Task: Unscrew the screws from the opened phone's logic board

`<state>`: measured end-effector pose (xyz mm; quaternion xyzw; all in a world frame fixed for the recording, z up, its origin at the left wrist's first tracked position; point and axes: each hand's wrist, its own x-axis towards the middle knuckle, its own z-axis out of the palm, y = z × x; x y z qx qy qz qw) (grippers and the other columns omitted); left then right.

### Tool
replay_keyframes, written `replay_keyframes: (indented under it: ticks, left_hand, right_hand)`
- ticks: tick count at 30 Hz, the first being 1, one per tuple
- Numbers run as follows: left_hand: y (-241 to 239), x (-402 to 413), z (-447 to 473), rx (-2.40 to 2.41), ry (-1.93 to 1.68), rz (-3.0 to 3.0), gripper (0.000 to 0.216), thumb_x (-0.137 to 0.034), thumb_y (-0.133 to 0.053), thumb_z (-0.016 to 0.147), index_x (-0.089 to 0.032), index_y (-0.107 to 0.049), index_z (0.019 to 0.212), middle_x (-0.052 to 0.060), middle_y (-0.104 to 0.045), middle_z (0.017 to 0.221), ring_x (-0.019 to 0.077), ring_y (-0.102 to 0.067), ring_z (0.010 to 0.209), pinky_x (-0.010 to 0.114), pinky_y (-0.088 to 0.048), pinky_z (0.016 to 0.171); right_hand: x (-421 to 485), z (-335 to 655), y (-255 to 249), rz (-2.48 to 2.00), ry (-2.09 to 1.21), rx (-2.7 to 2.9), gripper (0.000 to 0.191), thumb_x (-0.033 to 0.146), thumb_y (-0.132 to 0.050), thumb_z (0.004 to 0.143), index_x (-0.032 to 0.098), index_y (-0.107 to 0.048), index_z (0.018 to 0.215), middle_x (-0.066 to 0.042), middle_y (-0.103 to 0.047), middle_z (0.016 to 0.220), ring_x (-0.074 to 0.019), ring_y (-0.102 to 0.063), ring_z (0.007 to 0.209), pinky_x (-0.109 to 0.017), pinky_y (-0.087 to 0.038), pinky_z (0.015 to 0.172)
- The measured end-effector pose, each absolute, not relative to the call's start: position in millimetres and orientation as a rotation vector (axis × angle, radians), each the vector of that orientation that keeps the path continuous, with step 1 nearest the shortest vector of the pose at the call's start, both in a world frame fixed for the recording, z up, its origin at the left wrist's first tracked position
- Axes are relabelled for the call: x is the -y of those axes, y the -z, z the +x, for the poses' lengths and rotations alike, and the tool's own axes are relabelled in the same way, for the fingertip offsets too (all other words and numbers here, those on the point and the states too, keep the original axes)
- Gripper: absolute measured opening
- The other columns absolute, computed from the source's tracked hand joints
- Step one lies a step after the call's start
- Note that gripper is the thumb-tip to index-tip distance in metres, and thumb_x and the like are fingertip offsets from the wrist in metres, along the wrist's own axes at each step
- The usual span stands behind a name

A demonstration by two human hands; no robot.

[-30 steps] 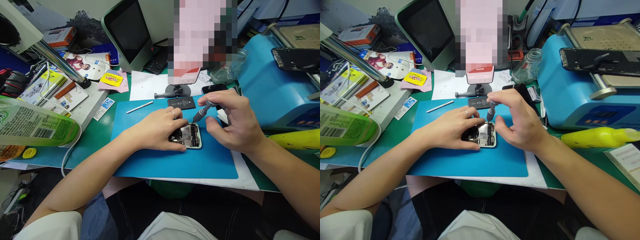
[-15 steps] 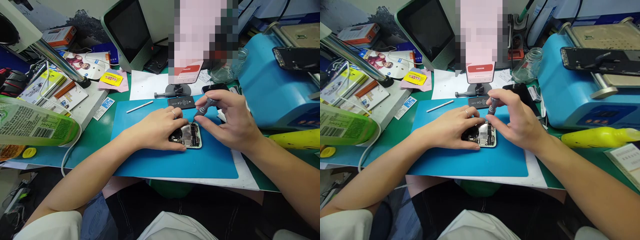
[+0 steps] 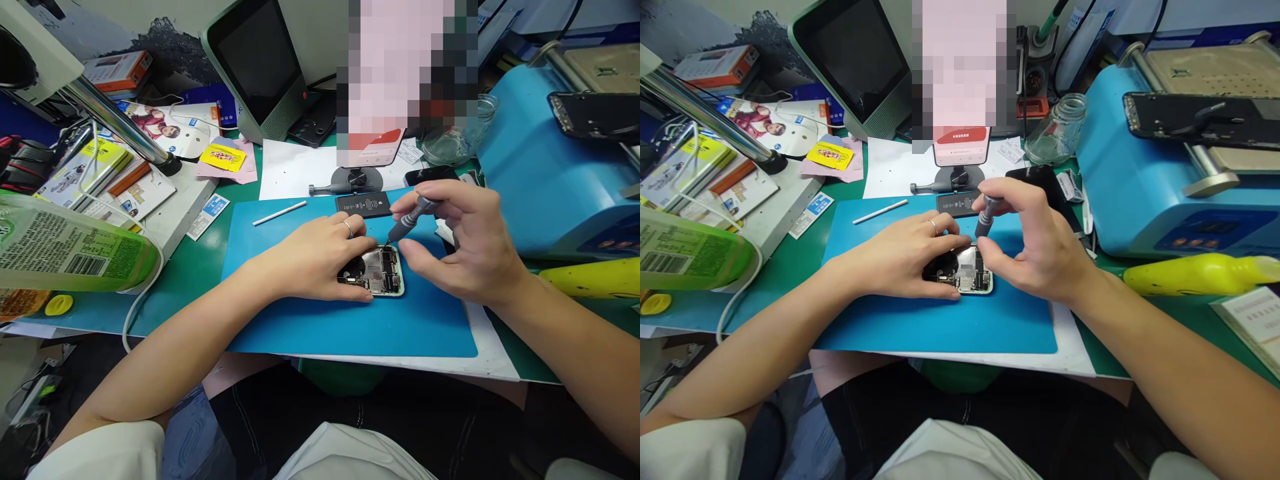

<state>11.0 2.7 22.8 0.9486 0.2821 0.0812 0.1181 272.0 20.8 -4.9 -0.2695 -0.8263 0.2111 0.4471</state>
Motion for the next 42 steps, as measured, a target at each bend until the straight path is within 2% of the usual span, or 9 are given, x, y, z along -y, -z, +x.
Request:
replay_keyframes:
  ticks: [3,7,15,24,28,35,38,42]
  left_hand:
    - [-22.7,-2.4,11.0,-0.829,-0.233,2.773,0.067,-0.062,-0.079,0.097,-0.01,-0.071,0.139,0.016,-0.068,0.122,0.0317,-0.066,0.106,0.043,-0.054,0.097]
    - [-22.9,-2.5,10.6,-0.829,-0.228,2.775,0.068,-0.063,-0.078,0.097,-0.011,-0.071,0.14,0.016,-0.068,0.122,0.0319,-0.066,0.105,0.044,-0.054,0.093]
    - [-21.8,-2.3,9.6,-0.83,-0.236,2.8,0.067,-0.063,-0.078,0.097,-0.011,-0.071,0.139,0.017,-0.068,0.121,0.0319,-0.066,0.104,0.044,-0.054,0.095]
    - [-22.1,-2.3,10.4,-0.838,-0.229,2.785,0.07,-0.062,-0.08,0.096,-0.009,-0.07,0.141,0.017,-0.068,0.122,0.0325,-0.066,0.107,0.044,-0.054,0.097]
    - [-22.6,-1.7,10.3,-0.839,-0.215,2.78,0.071,-0.062,-0.08,0.096,-0.009,-0.07,0.142,0.018,-0.068,0.123,0.033,-0.066,0.107,0.044,-0.054,0.097]
    - [-22.8,-2.3,10.4,-0.832,-0.23,2.786,0.07,-0.062,-0.08,0.096,-0.008,-0.071,0.14,0.017,-0.068,0.122,0.033,-0.067,0.107,0.043,-0.055,0.097]
    - [-22.9,-2.1,10.7,-0.847,-0.22,2.792,0.069,-0.063,-0.079,0.096,-0.009,-0.072,0.139,0.016,-0.068,0.123,0.0329,-0.067,0.107,0.043,-0.055,0.096]
    - [-23.0,-1.1,10.6,-0.83,-0.242,2.805,0.068,-0.062,-0.079,0.097,-0.008,-0.072,0.137,0.017,-0.069,0.122,0.0324,-0.068,0.108,0.043,-0.055,0.099]
  right_hand:
    - [-20.7,271.2,4.2,-0.668,-0.523,2.035,0.077,0.015,-0.084,0.086,0.046,-0.058,0.151,-0.002,-0.076,0.12,-0.0262,-0.078,0.098,-0.05,-0.071,0.094]
    - [-21.5,272.0,6.1,-0.638,-0.516,2.039,0.079,0.012,-0.081,0.086,0.041,-0.055,0.154,-0.004,-0.075,0.123,-0.0236,-0.077,0.099,-0.043,-0.072,0.093]
    - [-21.4,267.8,7.4,-0.631,-0.446,2.033,0.085,0.011,-0.083,0.087,0.047,-0.051,0.156,-0.001,-0.072,0.116,-0.0224,-0.078,0.095,-0.04,-0.074,0.081]
    - [-20.6,267.8,8.0,-0.604,-0.438,2.025,0.088,0.009,-0.082,0.087,0.045,-0.049,0.16,0.0,-0.073,0.119,-0.0216,-0.08,0.098,-0.039,-0.073,0.085]
    - [-19.5,267.7,6.4,-0.626,-0.469,2.003,0.085,0.011,-0.085,0.086,0.048,-0.053,0.155,0.001,-0.074,0.123,-0.022,-0.08,0.098,-0.039,-0.074,0.085]
    - [-19.3,267.5,5.1,-0.665,-0.436,1.98,0.081,0.012,-0.083,0.089,0.048,-0.051,0.155,-0.002,-0.071,0.131,-0.022,-0.08,0.099,-0.041,-0.075,0.086]
    - [-21.3,266.8,4.5,-0.708,-0.411,1.95,0.077,0.013,-0.083,0.091,0.047,-0.05,0.151,-0.001,-0.072,0.124,-0.0215,-0.08,0.1,-0.04,-0.075,0.085]
    - [-23.2,263.4,4.3,-0.821,-0.444,1.878,0.059,0.016,-0.08,0.095,0.042,-0.051,0.14,0.001,-0.073,0.11,-0.0203,-0.08,0.095,-0.038,-0.074,0.083]
